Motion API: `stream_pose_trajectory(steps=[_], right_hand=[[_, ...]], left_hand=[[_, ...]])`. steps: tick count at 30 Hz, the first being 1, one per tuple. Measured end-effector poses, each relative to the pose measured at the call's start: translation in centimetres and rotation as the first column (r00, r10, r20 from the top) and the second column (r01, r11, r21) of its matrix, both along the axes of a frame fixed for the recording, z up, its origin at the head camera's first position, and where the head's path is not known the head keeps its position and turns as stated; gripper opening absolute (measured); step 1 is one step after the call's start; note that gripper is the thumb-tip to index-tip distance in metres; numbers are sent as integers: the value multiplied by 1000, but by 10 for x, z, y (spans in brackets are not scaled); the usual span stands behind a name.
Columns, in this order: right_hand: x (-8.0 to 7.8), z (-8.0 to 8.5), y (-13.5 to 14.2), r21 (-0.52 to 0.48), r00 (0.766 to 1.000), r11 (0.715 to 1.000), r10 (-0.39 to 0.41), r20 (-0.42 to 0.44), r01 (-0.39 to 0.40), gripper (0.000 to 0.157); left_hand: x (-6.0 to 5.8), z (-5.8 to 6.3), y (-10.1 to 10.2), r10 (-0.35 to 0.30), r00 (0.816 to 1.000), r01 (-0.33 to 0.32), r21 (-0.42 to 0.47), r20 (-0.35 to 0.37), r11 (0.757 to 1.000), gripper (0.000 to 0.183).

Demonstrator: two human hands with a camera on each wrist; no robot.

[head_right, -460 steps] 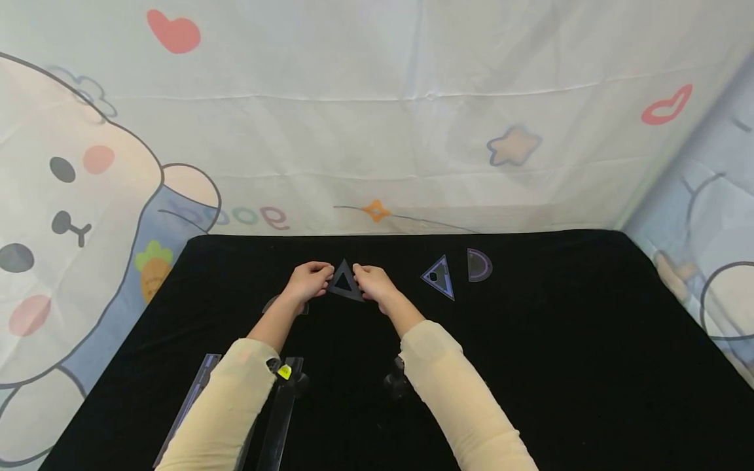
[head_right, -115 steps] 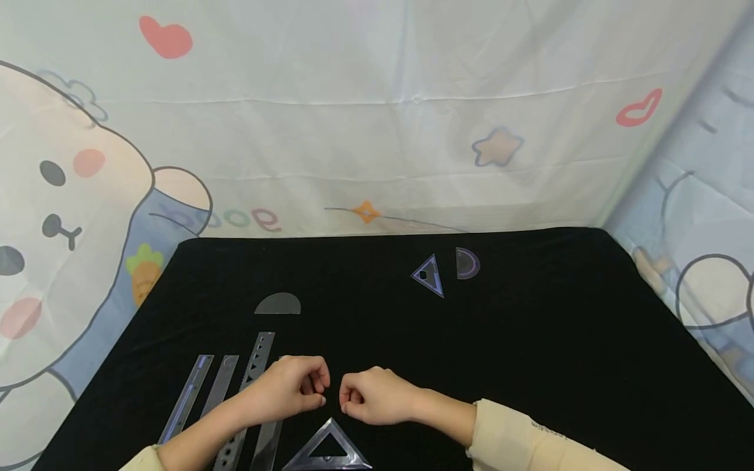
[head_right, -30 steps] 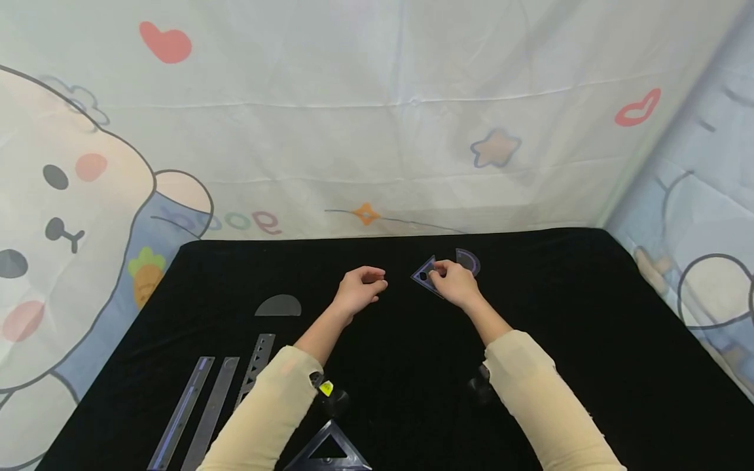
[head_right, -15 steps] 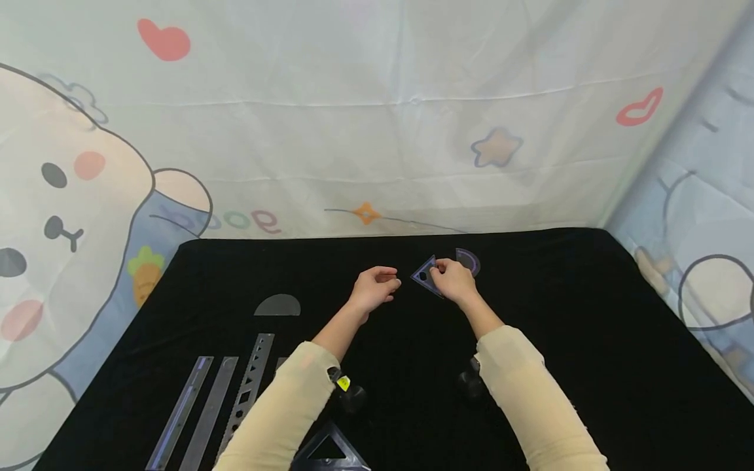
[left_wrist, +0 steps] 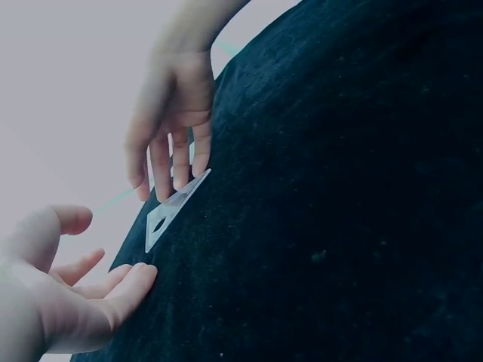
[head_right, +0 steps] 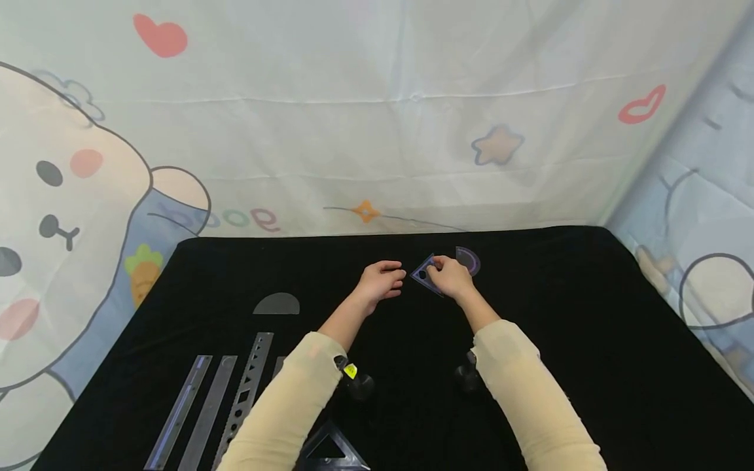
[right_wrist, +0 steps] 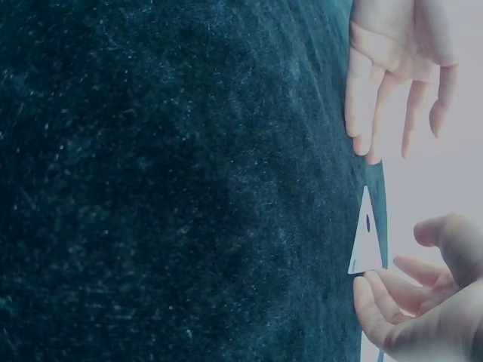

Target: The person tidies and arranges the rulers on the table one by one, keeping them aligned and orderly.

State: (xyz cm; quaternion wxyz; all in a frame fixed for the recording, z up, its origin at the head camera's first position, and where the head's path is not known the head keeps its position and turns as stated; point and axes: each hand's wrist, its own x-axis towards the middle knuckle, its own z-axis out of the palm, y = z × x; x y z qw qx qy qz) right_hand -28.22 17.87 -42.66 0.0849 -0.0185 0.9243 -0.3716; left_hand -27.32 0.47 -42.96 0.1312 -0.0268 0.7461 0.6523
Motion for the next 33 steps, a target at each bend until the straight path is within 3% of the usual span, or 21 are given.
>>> stream_pose_trajectory(steps=[10,23,33], right_hand=[[0,0,-3,-31,1000,999,15,15,-15,46],[5,0,-10,-30,999,998,53,4,-53,46],[7,3,-14,-173,998,985,19,62,-8,47]], left_hand=[[-5,7,-1,-22,991,9,98,129,995,41],[-7,10,-1,-66,978,38,144,197,989,42],[-8,8,-4,-18,970,-26,178,242,984,34]])
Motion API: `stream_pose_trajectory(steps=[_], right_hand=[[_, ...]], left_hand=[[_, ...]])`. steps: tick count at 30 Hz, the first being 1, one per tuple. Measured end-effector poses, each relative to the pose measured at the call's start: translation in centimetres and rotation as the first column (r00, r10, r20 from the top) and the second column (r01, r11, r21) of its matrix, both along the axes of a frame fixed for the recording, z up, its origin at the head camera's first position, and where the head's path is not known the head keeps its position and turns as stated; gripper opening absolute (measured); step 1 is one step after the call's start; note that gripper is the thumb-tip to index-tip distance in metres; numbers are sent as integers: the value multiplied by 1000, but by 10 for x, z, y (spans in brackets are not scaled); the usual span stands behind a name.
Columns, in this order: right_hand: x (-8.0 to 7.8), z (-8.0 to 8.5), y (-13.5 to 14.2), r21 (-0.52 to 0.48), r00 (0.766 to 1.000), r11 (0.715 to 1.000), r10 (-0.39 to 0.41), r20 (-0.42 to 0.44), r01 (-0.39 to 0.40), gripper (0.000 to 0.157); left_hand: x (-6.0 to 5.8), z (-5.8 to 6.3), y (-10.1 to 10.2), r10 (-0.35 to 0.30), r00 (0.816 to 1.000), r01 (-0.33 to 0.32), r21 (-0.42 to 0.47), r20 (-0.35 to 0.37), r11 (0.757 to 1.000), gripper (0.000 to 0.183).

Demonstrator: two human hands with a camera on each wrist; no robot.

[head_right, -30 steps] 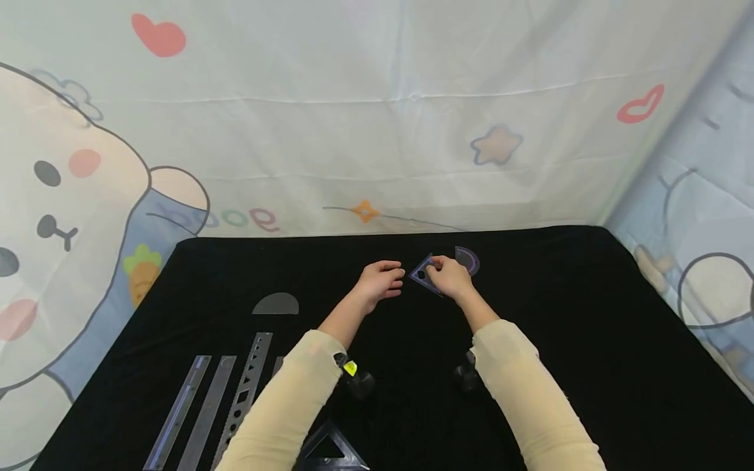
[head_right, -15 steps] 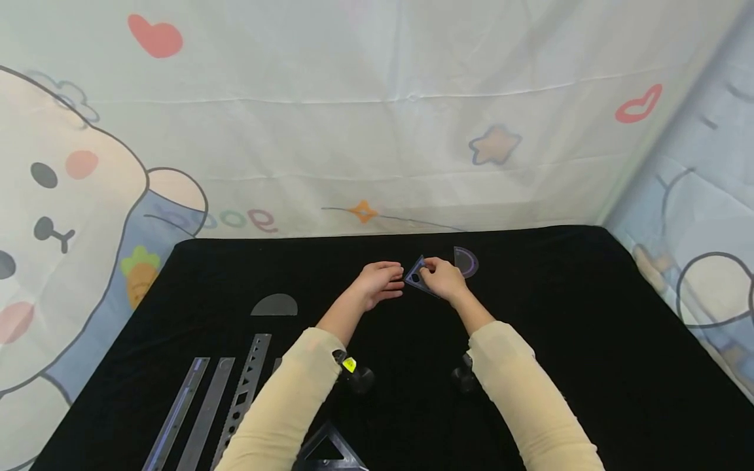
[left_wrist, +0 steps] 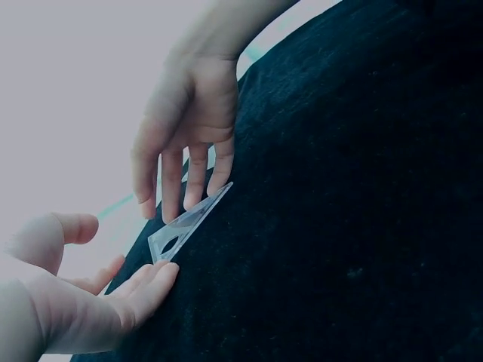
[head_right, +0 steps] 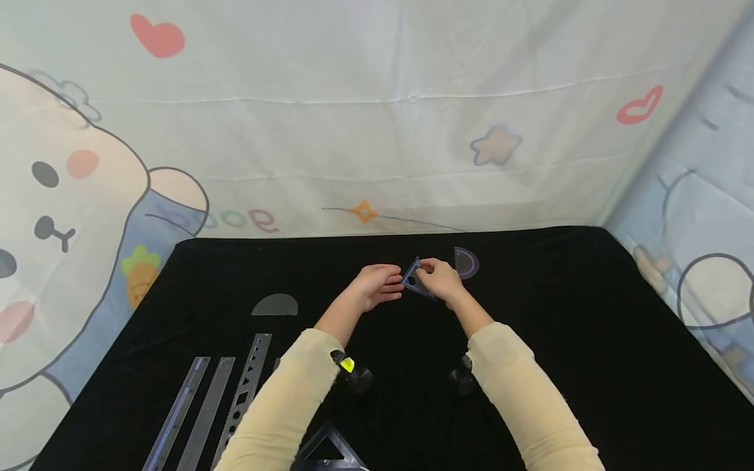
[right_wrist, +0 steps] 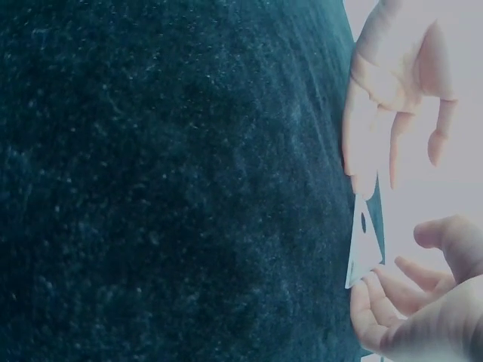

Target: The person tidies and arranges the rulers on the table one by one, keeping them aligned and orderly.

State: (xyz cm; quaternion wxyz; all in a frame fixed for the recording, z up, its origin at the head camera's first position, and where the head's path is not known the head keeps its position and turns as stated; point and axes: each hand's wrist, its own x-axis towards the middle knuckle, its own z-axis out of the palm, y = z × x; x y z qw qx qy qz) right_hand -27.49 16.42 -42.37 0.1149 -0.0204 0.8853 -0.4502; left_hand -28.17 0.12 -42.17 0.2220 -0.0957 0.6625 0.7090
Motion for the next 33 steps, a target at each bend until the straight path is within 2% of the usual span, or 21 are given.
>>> stream_pose_trajectory(steps=[8,12,22,28,33], right_hand=[[0,-3,-2,-97,998,994,-59,-16,58,48],[1,-5,-4,-85,996,993,-82,-44,78,46],[4,-11,-17,18,983,992,-118,-138,122,40],[5,-14,-20,1,972,988,-153,-181,156,39],[5,-17,-22,-35,967,983,-186,-172,182,40]], left_hand=[[1,2,-2,33,999,-34,17,22,999,35],[1,1,-2,47,999,-48,28,22,998,33],[4,-1,-2,61,998,-62,30,18,998,28],[4,-2,-3,77,997,-77,32,14,997,26],[5,-3,-4,76,997,-77,31,16,997,27]])
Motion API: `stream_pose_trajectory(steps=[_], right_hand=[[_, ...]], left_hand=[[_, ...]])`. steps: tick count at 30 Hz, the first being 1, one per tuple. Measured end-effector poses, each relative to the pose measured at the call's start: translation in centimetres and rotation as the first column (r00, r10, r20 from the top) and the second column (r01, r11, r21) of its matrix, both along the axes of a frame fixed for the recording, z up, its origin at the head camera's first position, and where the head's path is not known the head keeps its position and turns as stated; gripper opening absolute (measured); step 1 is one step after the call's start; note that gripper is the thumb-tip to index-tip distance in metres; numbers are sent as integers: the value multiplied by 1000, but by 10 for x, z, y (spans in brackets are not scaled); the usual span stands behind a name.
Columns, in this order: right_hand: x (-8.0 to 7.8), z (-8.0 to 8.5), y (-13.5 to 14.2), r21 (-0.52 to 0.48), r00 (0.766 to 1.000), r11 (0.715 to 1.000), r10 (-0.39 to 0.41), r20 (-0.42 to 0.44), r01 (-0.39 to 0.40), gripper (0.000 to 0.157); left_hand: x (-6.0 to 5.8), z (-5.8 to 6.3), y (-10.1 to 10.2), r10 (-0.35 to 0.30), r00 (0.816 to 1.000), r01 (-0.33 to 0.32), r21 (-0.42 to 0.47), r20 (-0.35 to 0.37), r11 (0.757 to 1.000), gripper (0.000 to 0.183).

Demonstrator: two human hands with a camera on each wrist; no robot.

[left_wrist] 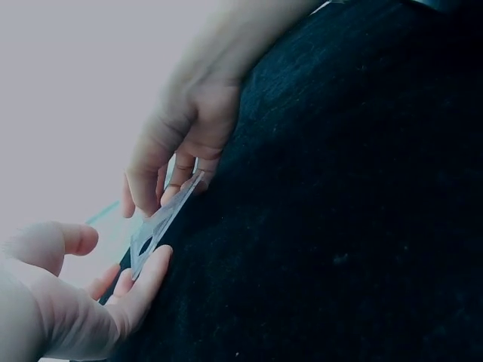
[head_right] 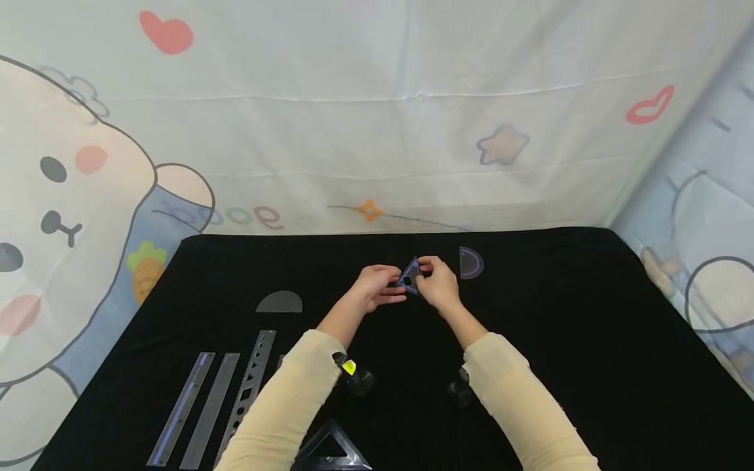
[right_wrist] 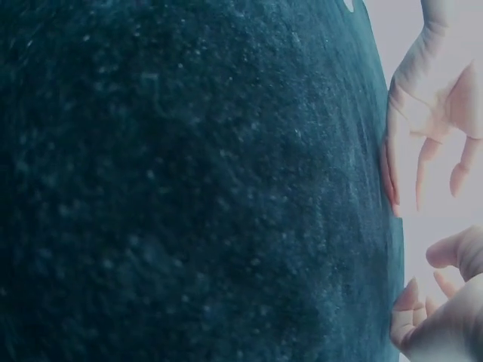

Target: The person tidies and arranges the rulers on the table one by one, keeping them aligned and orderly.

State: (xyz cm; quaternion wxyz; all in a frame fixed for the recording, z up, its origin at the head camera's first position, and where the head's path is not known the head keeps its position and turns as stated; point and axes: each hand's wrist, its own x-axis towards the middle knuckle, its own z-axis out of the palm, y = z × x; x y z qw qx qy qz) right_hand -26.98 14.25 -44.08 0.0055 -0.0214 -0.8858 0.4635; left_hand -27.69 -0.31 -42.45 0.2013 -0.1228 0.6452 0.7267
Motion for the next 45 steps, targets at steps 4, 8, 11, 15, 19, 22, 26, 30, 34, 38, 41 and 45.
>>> stream_pose_trajectory(steps=[4,8,11,15,19,22,26,30,34,38,41,45], right_hand=[[1,-2,-1,-31,1000,999,-8,23,9,42],[4,-2,-2,-80,999,997,-7,53,12,43],[5,-1,-5,-129,998,992,8,63,0,43],[6,4,-8,-180,997,984,22,72,-9,43],[7,8,-9,-196,996,981,23,83,-6,43],[8,8,-10,-201,997,980,23,79,-6,42],[11,10,-12,-203,997,979,36,72,-21,42],[14,10,-13,-203,996,978,56,77,-39,41],[16,10,-13,-222,993,973,81,83,-61,43],[17,9,-10,-265,986,957,144,88,-116,45],[18,9,-8,-285,982,947,175,74,-147,45],[18,8,-3,-347,975,921,212,65,-177,48]], left_hand=[[1,0,0,3,1000,-3,2,0,1000,28],[1,-1,-1,12,1000,-12,5,-1,1000,29],[2,-1,-2,22,1000,-22,13,4,1000,30],[3,1,-3,25,999,-25,31,20,999,31],[1,1,-4,27,999,-29,47,29,998,31],[-1,0,-4,26,999,-27,51,21,998,31],[-2,-1,-6,19,1000,-19,49,17,999,31],[-1,-1,-8,9,1000,-9,43,18,999,29],[0,-1,-11,-10,1000,10,29,7,1000,28],[0,0,-14,-28,1000,28,-11,-11,1000,23],[1,1,-16,-47,999,46,-43,-23,998,20],[4,1,-18,-99,995,96,-72,-32,993,19]])
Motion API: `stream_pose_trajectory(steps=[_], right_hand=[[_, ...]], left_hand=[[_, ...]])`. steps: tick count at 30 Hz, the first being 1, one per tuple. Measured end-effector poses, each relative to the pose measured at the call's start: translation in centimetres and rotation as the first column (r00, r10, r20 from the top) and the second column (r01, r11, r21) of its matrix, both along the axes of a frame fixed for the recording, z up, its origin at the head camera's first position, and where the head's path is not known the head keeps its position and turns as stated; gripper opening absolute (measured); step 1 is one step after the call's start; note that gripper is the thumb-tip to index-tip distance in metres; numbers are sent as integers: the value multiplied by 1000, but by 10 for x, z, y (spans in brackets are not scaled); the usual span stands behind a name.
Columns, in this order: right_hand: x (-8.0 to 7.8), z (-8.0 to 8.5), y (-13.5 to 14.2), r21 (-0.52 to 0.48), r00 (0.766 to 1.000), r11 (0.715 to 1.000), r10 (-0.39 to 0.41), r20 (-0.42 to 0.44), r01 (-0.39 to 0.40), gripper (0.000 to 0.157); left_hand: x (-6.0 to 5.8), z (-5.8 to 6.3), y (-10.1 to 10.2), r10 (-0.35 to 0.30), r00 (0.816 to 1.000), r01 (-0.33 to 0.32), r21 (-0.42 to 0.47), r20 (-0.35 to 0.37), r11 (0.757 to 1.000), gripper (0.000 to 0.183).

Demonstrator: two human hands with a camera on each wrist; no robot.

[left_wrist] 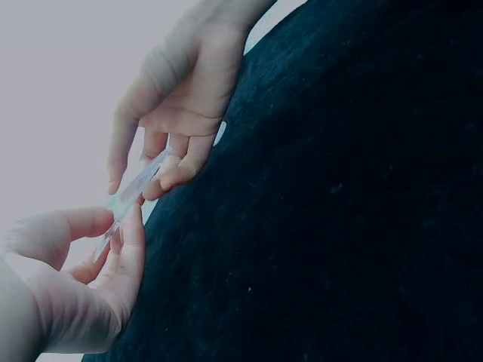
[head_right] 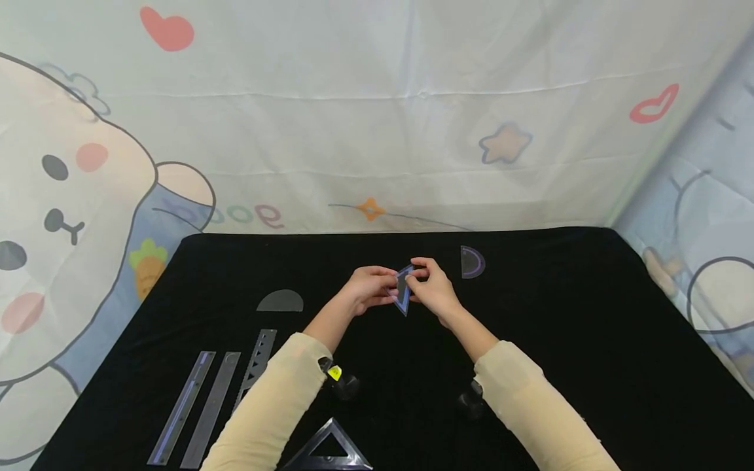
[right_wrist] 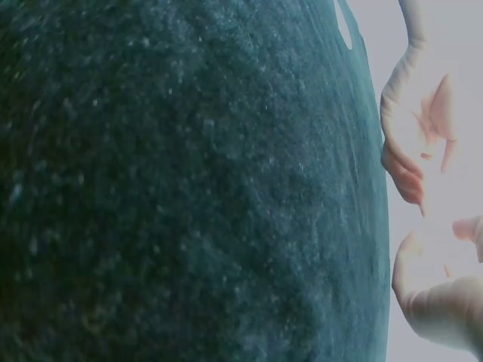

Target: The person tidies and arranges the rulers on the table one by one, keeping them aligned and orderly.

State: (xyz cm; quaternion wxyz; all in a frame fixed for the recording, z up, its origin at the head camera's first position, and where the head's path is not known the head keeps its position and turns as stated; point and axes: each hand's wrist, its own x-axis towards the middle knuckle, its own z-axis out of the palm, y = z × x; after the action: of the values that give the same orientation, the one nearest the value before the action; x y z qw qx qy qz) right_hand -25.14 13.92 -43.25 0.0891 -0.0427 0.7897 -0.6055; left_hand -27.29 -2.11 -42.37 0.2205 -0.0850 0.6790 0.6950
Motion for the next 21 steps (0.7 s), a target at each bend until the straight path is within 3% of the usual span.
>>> stream_pose_trajectory(steps=[5,13,21], right_hand=[[1,-1,7,-93,996,993,80,48,-76,51],[5,4,14,-74,977,988,144,157,-134,39],[13,7,15,-121,969,984,150,199,-128,29]], left_hand=[[4,0,1,-64,998,64,-25,-24,998,18],[9,4,-1,-144,989,139,-96,-45,986,18],[17,10,-4,-195,978,182,-158,-72,971,17]])
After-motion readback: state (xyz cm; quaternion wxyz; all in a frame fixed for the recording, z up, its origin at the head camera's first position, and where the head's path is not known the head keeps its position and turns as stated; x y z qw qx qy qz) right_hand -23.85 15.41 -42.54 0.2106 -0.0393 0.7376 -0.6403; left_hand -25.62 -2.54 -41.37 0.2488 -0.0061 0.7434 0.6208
